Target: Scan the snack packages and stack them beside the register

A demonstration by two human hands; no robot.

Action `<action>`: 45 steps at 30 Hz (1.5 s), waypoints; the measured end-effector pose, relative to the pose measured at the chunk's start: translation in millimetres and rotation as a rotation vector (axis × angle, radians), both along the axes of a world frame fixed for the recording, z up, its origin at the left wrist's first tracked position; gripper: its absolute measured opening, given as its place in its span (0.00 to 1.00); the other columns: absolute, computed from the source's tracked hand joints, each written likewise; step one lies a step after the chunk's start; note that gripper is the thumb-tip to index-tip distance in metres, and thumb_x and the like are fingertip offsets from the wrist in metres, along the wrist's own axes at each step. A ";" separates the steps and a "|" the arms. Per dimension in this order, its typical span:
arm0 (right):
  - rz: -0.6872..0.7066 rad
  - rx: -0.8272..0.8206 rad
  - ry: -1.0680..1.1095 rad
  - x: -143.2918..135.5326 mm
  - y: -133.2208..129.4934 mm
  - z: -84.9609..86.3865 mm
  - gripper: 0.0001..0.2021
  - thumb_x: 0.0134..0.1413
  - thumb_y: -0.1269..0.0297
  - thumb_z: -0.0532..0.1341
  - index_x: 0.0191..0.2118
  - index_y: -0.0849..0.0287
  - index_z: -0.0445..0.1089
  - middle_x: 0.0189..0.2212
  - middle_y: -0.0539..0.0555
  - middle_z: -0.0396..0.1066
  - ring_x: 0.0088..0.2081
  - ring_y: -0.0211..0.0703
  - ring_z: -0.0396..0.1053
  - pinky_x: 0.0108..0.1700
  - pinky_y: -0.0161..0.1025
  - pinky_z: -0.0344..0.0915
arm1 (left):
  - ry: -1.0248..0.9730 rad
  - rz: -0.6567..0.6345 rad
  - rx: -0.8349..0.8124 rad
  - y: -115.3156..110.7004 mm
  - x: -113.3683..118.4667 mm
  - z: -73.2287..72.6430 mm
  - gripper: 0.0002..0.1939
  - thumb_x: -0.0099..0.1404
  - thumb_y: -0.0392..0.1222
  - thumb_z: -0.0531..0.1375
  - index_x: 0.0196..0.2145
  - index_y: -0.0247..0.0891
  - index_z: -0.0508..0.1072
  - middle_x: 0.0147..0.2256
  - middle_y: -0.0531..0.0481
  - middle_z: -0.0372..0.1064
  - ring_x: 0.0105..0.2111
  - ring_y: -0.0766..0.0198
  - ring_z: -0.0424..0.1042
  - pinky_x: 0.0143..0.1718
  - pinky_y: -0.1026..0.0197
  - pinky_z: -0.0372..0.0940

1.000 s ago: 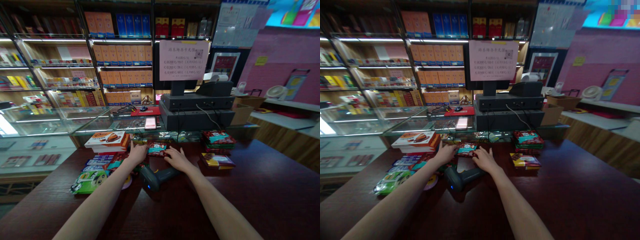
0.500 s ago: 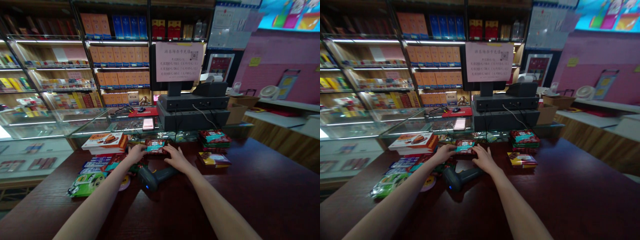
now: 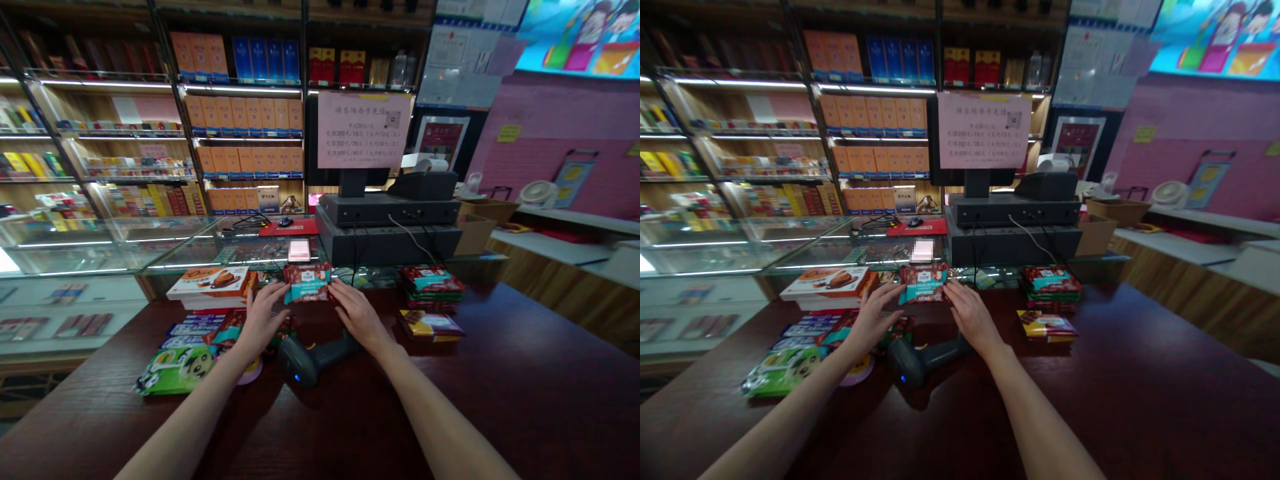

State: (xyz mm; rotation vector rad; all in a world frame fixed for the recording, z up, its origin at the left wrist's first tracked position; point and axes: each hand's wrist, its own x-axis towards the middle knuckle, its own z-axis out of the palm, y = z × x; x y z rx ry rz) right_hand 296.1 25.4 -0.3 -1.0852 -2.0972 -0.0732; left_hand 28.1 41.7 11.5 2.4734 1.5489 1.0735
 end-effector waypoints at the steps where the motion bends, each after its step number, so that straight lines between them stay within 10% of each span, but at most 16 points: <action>1: 0.004 0.031 0.012 -0.7 -1.0 0.1 0.28 0.62 0.77 0.51 0.66 0.54 0.61 0.62 0.58 0.66 0.66 0.47 0.58 0.67 0.55 0.58 | -0.009 -0.006 0.020 -2.1 -0.9 -2.1 0.28 0.62 0.36 0.60 0.59 0.48 0.67 0.59 0.44 0.67 0.64 0.49 0.61 0.66 0.29 0.38; 20: 0.122 0.222 0.201 -9.5 -18.7 12.5 0.14 0.67 0.69 0.54 0.51 0.55 0.75 0.49 0.59 0.76 0.55 0.46 0.72 0.58 0.49 0.70 | -0.079 -0.026 0.316 -28.7 -6.2 5.7 0.16 0.67 0.34 0.56 0.49 0.48 0.75 0.46 0.52 0.78 0.56 0.56 0.70 0.70 0.39 0.39; 31: -0.016 0.040 0.324 -22.2 -23.3 19.5 0.14 0.66 0.54 0.57 0.33 0.55 0.73 0.29 0.52 0.73 0.32 0.43 0.71 0.39 0.39 0.67 | -0.250 0.119 0.274 -25.9 -2.0 7.9 0.09 0.66 0.48 0.61 0.31 0.43 0.71 0.35 0.52 0.74 0.41 0.58 0.72 0.58 0.48 0.59; 45: -0.110 -0.164 0.576 -35.9 -23.1 16.2 0.16 0.64 0.49 0.56 0.32 0.56 0.67 0.25 0.46 0.66 0.28 0.37 0.64 0.34 0.32 0.61 | -0.282 0.130 0.115 -25.1 9.7 7.5 0.10 0.67 0.49 0.59 0.42 0.43 0.69 0.33 0.54 0.73 0.40 0.59 0.72 0.58 0.49 0.57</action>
